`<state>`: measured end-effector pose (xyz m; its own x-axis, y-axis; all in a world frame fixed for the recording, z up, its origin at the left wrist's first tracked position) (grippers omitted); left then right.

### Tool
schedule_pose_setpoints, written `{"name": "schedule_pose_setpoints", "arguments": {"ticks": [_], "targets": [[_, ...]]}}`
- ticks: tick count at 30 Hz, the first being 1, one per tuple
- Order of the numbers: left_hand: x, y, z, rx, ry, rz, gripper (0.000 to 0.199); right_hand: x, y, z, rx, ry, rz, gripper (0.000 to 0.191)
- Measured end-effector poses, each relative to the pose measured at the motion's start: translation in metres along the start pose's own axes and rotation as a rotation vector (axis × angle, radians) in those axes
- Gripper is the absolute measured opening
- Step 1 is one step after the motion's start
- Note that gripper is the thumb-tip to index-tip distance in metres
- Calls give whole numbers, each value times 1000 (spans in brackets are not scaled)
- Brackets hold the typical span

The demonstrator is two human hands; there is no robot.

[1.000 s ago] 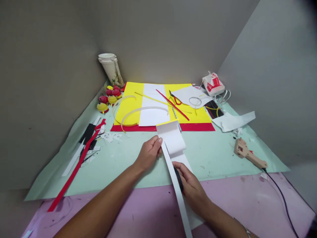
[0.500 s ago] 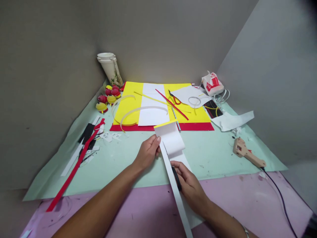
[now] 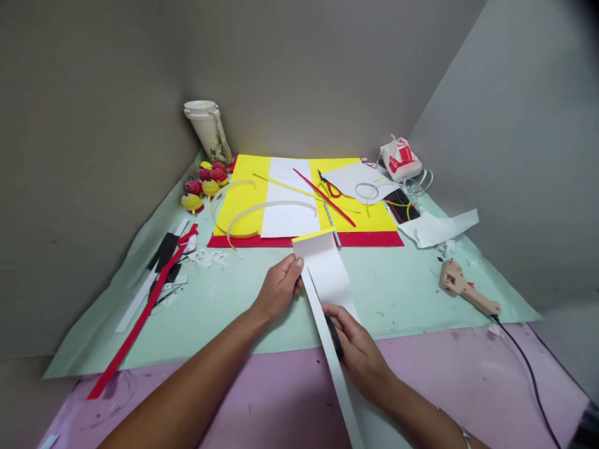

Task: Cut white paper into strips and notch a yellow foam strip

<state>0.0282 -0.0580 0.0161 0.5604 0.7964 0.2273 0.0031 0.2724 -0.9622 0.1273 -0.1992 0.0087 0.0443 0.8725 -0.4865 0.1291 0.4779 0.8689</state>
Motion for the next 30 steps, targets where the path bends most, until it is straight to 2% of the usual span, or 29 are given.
{"name": "schedule_pose_setpoints", "arguments": {"ticks": [30], "targets": [[0, 2, -2, 1, 32, 11, 38, 1, 4, -2, 88, 50, -15, 27]]}}
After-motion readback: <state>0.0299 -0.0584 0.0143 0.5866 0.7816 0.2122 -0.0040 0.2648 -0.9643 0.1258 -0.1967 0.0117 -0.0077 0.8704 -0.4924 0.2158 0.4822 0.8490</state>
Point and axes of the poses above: each hand's wrist, its own x-axis towards the middle knuckle, its own z-axis out of the back of the hand, y = z × x, the point moved 5 cm from there along x, towards the middle knuckle, and after that the axes turned 15 degrees about -z, right-handed, at the moved point
